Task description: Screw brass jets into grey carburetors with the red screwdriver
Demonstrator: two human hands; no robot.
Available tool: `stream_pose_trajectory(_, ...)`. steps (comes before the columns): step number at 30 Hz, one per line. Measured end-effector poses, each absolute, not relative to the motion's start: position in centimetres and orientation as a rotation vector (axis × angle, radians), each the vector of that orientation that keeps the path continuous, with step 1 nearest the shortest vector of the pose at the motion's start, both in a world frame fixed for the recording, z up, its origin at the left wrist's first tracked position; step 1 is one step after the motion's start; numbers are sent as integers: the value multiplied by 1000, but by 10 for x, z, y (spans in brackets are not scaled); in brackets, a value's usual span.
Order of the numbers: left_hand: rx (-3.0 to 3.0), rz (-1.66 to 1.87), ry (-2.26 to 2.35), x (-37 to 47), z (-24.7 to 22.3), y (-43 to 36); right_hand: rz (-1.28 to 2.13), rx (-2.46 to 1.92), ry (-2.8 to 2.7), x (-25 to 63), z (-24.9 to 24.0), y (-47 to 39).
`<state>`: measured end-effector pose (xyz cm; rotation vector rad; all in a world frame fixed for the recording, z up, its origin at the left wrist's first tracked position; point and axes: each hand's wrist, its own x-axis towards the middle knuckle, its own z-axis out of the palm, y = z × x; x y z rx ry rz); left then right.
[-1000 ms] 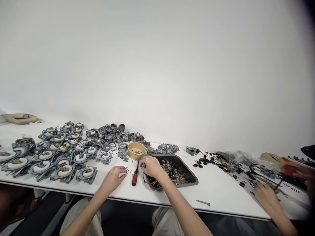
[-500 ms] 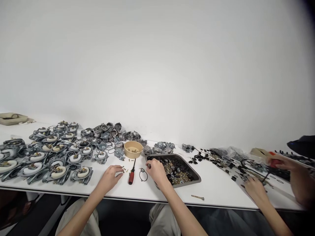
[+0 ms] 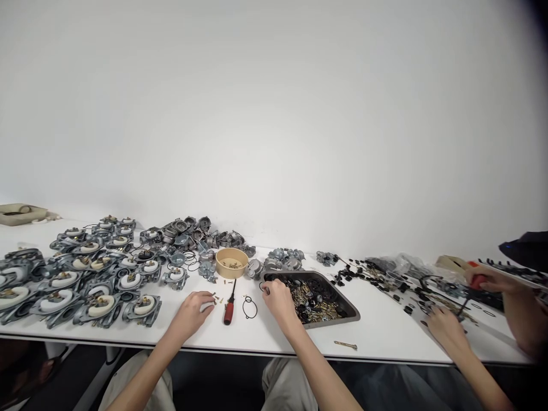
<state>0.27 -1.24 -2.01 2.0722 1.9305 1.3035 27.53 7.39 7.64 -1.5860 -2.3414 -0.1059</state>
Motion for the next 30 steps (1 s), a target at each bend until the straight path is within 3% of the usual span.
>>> stream_pose_trajectory(9,2082,1247,1926,2,-18,-14,-133,-1669,-2263,281,72,96)
stream_pose_trajectory(30,2079,1197,1959,1,-17,-9,-108,-1724,-2255,405,73,138)
